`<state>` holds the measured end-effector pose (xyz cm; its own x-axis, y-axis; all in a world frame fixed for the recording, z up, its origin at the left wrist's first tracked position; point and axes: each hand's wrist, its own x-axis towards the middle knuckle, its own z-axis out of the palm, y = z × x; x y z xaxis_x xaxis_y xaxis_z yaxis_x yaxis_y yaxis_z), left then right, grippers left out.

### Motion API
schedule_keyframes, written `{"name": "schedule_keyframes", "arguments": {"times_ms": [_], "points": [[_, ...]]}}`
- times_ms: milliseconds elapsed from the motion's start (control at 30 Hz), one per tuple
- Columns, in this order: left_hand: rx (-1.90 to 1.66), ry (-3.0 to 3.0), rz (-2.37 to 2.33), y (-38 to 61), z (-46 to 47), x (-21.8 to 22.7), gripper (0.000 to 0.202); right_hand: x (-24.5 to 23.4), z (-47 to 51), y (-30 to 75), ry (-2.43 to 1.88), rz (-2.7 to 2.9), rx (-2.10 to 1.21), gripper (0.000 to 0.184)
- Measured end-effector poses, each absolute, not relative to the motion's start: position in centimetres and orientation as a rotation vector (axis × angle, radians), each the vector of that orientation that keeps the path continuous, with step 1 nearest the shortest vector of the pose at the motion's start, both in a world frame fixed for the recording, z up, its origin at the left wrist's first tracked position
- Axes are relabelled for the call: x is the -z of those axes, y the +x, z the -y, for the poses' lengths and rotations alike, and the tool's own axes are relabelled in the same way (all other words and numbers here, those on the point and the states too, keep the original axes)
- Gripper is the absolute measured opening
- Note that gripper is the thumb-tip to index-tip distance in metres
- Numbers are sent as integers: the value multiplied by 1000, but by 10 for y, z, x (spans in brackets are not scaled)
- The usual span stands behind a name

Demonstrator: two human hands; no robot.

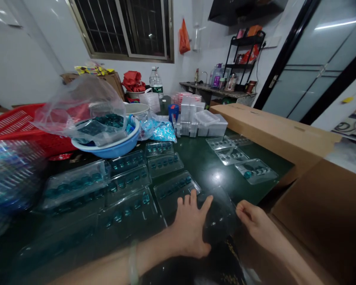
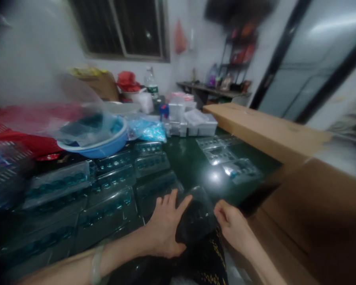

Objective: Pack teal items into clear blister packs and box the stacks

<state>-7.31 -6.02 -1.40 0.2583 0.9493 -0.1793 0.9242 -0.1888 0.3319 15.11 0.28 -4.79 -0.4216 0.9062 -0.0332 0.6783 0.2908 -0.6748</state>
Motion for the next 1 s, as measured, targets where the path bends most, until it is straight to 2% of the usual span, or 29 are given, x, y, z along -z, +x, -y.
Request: {"name": "schedule_keyframes", "arguments": {"times_ms": [167,333,500,600,667,767,867,1000], "points": [[-170,2280,-1779,-74,53,-10,111,17,-25,146,-1249,2141,-1128,23],[-78,2299,-1935,-117,43,-29,101,16,-57,83,-1284,2348,-867,18],[129,2125,-2047,-157,25,-14,105,38,-78,20,-1426,2449,-722,13],[150,2069,-2030,-159,19,-1,111,42,-76,12,-1515,2482,-617,22],[119,2088,-2037,-153,19,5,116,42,-71,15,-1548,2502,-566,22],[65,2136,-2098,-140,23,9,114,42,-65,26,-1578,2522,-542,10],[16,2180,-2069,-127,26,9,107,44,-60,45,-1579,2523,-571,12],[-6,2237,-1922,-114,27,7,115,48,-47,74,-1581,2497,-588,12]]}}
